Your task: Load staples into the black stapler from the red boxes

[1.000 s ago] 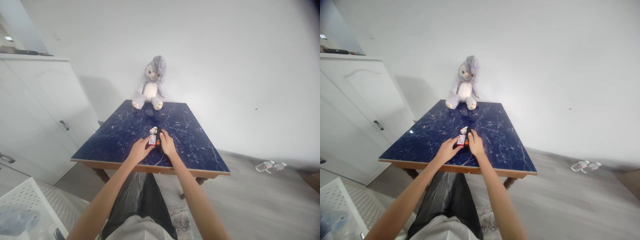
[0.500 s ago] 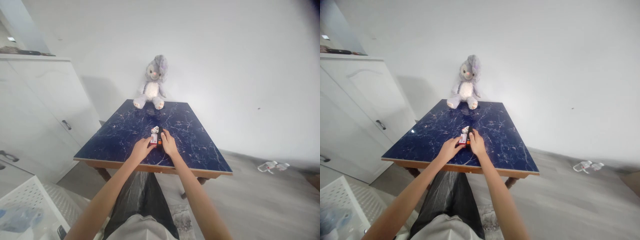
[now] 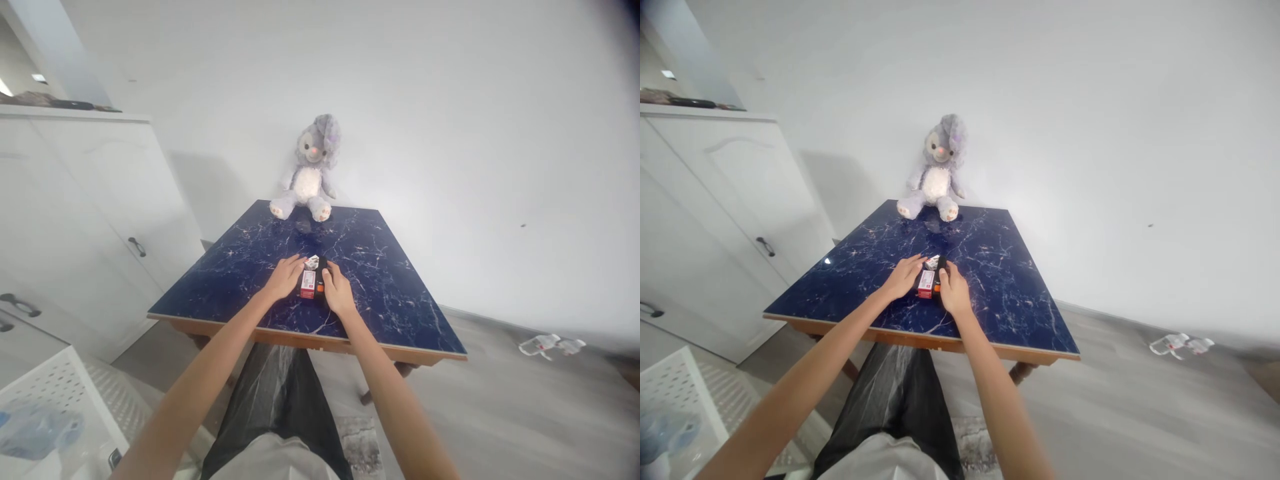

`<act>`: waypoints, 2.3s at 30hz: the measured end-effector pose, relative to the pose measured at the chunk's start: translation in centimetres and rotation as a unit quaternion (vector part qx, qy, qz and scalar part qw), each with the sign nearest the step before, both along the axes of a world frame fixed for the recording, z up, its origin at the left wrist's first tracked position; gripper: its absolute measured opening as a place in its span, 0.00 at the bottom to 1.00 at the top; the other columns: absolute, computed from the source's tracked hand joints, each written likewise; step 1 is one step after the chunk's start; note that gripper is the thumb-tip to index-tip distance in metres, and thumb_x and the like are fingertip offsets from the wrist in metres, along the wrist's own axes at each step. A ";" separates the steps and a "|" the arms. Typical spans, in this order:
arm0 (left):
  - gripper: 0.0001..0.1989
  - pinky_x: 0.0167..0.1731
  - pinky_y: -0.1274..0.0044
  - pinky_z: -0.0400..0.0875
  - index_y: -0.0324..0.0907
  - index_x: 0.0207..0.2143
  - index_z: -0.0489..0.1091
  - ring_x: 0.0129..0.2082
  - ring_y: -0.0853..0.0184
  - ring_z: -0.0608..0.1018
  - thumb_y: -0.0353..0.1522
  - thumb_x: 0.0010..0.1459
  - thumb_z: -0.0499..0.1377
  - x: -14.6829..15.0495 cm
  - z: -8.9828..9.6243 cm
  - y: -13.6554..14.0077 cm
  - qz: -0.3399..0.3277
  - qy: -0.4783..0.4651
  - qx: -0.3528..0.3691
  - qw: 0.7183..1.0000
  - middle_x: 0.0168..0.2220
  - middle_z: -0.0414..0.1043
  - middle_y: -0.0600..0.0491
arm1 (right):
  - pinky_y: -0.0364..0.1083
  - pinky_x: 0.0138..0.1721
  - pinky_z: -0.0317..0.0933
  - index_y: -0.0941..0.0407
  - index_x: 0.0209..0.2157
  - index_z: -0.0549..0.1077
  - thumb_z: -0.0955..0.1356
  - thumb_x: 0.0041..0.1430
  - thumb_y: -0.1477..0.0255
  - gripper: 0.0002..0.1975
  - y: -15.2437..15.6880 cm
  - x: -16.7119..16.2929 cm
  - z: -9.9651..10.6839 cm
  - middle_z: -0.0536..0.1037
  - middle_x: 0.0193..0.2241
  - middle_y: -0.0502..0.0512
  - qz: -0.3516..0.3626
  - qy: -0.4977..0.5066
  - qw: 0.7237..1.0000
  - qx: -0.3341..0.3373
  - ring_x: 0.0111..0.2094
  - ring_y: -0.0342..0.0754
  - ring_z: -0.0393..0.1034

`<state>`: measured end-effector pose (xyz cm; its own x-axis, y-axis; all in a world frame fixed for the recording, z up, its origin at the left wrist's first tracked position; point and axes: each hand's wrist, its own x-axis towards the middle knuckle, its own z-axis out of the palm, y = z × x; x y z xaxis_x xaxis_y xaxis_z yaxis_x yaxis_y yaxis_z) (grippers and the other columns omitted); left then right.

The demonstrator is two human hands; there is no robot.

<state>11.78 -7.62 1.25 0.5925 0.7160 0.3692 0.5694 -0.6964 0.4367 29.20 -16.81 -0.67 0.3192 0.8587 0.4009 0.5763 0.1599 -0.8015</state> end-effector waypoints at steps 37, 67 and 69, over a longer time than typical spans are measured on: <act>0.46 0.62 0.60 0.58 0.44 0.71 0.46 0.67 0.51 0.59 0.44 0.57 0.64 -2.1 -1.5 -3.1 -0.040 -0.010 -0.069 0.997 0.66 0.60 0.42 | 0.54 0.59 0.61 0.56 0.65 0.59 0.62 0.66 0.58 0.29 -0.2 -0.1 0.1 0.72 0.58 0.62 0.032 0.002 0.999 -0.030 0.57 0.55 0.69; 0.34 0.53 0.69 0.67 0.44 0.56 0.69 0.55 0.52 0.76 0.47 0.48 0.69 22.1 0.1 3.2 -0.085 0.059 -0.097 0.990 0.55 0.75 0.46 | 0.55 0.51 0.62 0.55 0.57 0.71 0.70 0.57 0.67 0.25 -1.5 18.6 -0.9 0.80 0.46 0.60 -0.203 -0.184 0.952 -0.136 0.48 0.59 0.71; 0.35 0.54 0.69 0.66 0.44 0.55 0.69 0.55 0.52 0.75 0.47 0.47 0.69 24.2 0.1 3.7 -0.079 0.062 -0.096 0.990 0.55 0.75 0.46 | 0.55 0.51 0.62 0.57 0.57 0.71 0.68 0.59 0.69 0.24 -0.6 19.8 -1.2 0.80 0.45 0.62 -0.236 -0.170 0.947 -0.137 0.49 0.59 0.71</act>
<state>35.98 -3.90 1.33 0.7356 0.6601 0.1521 0.5169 -0.6921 0.5038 48.95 -17.42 -1.85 0.5859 0.7390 0.3328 0.7640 -0.3666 -0.5310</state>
